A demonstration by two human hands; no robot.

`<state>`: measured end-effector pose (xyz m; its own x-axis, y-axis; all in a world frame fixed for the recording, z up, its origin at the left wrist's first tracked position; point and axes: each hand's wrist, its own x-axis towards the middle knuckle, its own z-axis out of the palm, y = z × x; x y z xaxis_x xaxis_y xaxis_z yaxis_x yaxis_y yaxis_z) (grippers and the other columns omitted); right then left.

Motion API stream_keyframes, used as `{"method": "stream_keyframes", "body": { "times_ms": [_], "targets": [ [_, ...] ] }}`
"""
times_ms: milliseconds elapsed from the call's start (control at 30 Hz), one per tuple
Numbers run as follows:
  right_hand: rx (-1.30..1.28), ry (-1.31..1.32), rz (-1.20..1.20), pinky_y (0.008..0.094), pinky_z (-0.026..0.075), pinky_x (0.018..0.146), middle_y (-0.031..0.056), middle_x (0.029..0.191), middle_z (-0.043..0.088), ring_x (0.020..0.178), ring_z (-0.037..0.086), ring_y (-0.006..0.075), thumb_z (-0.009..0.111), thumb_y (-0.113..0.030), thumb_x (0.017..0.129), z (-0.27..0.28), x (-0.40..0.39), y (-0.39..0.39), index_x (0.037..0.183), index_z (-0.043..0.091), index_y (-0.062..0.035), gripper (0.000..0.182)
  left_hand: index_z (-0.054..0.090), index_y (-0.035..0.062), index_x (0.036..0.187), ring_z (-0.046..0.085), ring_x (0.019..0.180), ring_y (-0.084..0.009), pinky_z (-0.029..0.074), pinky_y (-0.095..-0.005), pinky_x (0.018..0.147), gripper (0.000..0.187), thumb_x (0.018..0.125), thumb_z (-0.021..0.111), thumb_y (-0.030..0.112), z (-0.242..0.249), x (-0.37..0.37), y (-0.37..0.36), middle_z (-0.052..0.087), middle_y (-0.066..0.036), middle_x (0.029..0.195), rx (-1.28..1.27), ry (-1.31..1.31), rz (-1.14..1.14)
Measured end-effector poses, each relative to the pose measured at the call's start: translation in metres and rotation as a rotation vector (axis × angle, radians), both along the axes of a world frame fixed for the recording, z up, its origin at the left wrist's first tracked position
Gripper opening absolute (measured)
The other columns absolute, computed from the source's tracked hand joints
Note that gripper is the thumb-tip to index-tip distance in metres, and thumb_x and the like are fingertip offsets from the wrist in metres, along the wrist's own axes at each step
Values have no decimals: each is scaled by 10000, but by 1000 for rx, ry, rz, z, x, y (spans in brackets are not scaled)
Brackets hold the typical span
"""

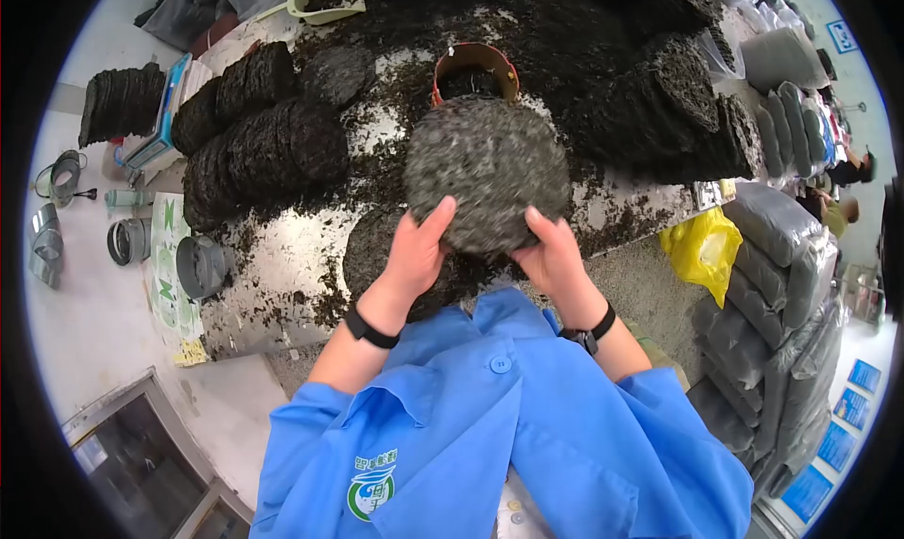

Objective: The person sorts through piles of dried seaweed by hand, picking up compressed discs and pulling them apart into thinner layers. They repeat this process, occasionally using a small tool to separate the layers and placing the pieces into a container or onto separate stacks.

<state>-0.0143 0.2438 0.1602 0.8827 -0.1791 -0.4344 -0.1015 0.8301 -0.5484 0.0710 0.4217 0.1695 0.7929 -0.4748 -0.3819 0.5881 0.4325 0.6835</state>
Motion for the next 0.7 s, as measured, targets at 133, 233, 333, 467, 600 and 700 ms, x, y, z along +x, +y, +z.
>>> {"method": "stream_keyframes", "body": {
  "times_ms": [133, 233, 333, 467, 600, 700],
  "targets": [
    [37, 6, -232, 540, 471, 1117, 135, 1399, 607, 1297, 580, 317, 594, -147, 1035, -38, 23, -58, 1420, 514, -26, 411, 596, 42, 1203, 585, 854, -80, 504, -276, 733, 206, 1031, 635, 147, -55, 4, -32, 594, 11, 947, 567, -635, 21],
    [137, -38, -310, 559, 436, 1146, 152, 1423, 583, 1331, 544, 336, 587, -157, 1043, -80, 30, -82, 1426, 500, -20, 416, 694, 52, 930, 661, 825, -237, 544, -356, 724, 63, 882, 732, 66, -69, -7, -54, 651, -84, 880, 899, -1153, -191],
    [239, -23, -288, 592, 378, 1198, 181, 1493, 500, 1382, 476, 365, 593, -170, 1046, -99, 40, -86, 1459, 442, -5, 469, 717, 74, 911, 657, 857, -308, 552, -402, 757, 97, 827, 760, 93, -97, -8, -63, 669, -87, 886, 1000, -1283, -221],
    [210, 15, -296, 608, 377, 1196, 190, 1486, 503, 1384, 474, 367, 582, -170, 1054, -117, 44, -85, 1475, 415, 3, 485, 724, 113, 889, 657, 841, -289, 559, -399, 751, 87, 812, 763, 127, -115, -10, -67, 660, -58, 859, 1126, -1370, -297],
    [227, 87, -341, 606, 383, 1192, 187, 1492, 495, 1385, 473, 367, 572, -159, 1057, -120, 49, -83, 1473, 416, 1, 472, 668, 103, 815, 666, 823, -278, 578, -405, 699, 69, 818, 725, 142, -126, -11, -84, 642, -63, 820, 1335, -1440, -372],
    [217, 135, -358, 606, 388, 1187, 185, 1495, 489, 1384, 475, 367, 555, -149, 1063, -124, 49, -83, 1470, 417, -2, 455, 633, 88, 786, 676, 815, -286, 586, -416, 674, 90, 809, 703, 140, -133, -12, -98, 647, -73, 821, 1445, -1453, -433]
  ]
}}
